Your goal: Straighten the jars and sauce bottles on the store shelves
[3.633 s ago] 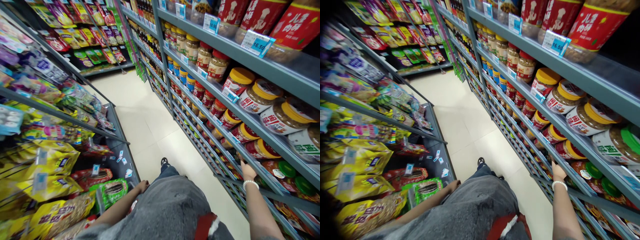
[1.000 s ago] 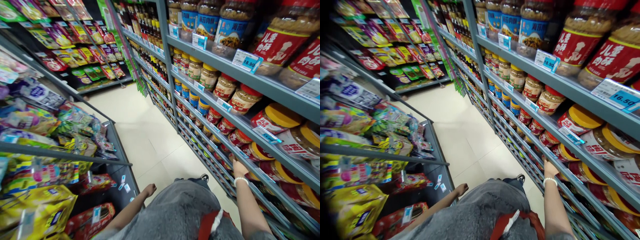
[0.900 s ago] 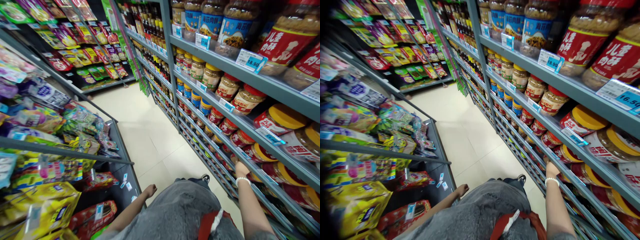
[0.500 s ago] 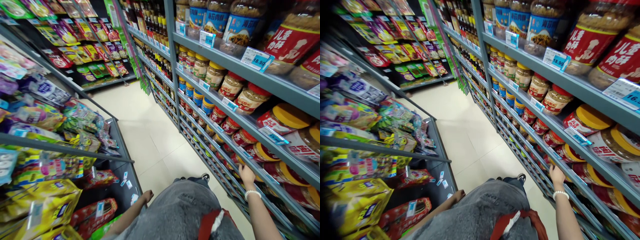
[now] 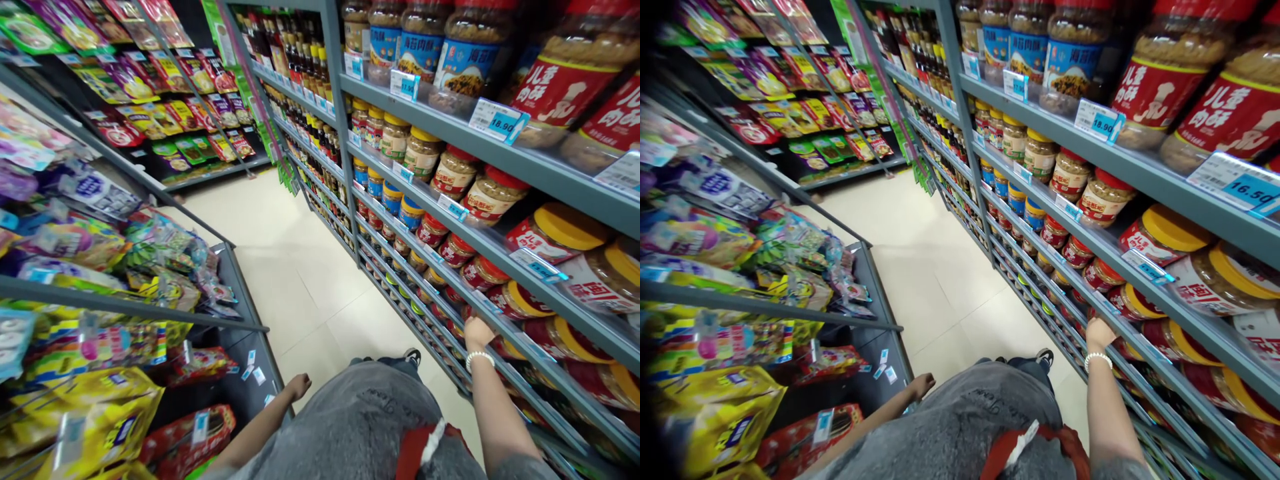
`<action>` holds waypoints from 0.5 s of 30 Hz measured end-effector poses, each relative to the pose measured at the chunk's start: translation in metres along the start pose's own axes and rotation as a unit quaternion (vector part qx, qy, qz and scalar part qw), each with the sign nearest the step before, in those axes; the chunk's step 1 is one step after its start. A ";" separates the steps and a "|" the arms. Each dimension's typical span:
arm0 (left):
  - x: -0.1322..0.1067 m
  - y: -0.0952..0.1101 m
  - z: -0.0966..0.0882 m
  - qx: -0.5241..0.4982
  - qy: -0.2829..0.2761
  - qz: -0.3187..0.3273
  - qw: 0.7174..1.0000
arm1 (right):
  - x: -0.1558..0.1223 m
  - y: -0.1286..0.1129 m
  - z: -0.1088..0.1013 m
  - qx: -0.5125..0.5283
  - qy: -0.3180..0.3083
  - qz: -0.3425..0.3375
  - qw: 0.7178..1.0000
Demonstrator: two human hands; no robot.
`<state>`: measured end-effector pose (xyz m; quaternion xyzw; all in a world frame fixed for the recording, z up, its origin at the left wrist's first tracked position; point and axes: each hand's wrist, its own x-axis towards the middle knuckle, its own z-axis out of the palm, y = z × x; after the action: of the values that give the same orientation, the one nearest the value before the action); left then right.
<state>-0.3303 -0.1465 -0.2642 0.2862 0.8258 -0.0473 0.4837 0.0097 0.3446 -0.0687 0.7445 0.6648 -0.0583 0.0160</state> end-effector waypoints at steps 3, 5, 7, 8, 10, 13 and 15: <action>0.001 0.000 0.008 0.004 -0.017 0.000 1.000 | 0.000 0.025 -0.001 -0.001 -0.024 -0.047 0.999; 0.002 0.000 0.012 0.007 -0.024 -0.001 1.000 | 0.003 0.039 -0.005 -0.003 -0.040 -0.077 0.996; 0.004 0.000 0.014 0.013 -0.026 -0.002 1.000 | 0.005 0.047 -0.009 -0.007 -0.050 -0.100 0.994; 0.005 0.000 0.014 0.016 -0.025 -0.001 1.000 | 0.005 0.049 -0.010 -0.009 -0.052 -0.107 0.993; 0.007 0.000 0.012 0.022 -0.019 0.001 1.000 | 0.002 0.048 -0.010 -0.015 -0.047 -0.114 0.992; 0.010 0.001 0.005 0.027 -0.010 0.008 1.000 | -0.005 0.033 -0.009 -0.022 -0.017 -0.128 0.991; 0.010 0.002 0.001 0.027 -0.010 0.013 0.999 | -0.004 0.014 -0.009 -0.018 0.009 -0.155 0.988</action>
<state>-0.3321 -0.1407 -0.2723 0.3095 0.8154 -0.0664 0.4847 0.0242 0.3402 -0.0606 0.6326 0.7732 -0.0412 0.0146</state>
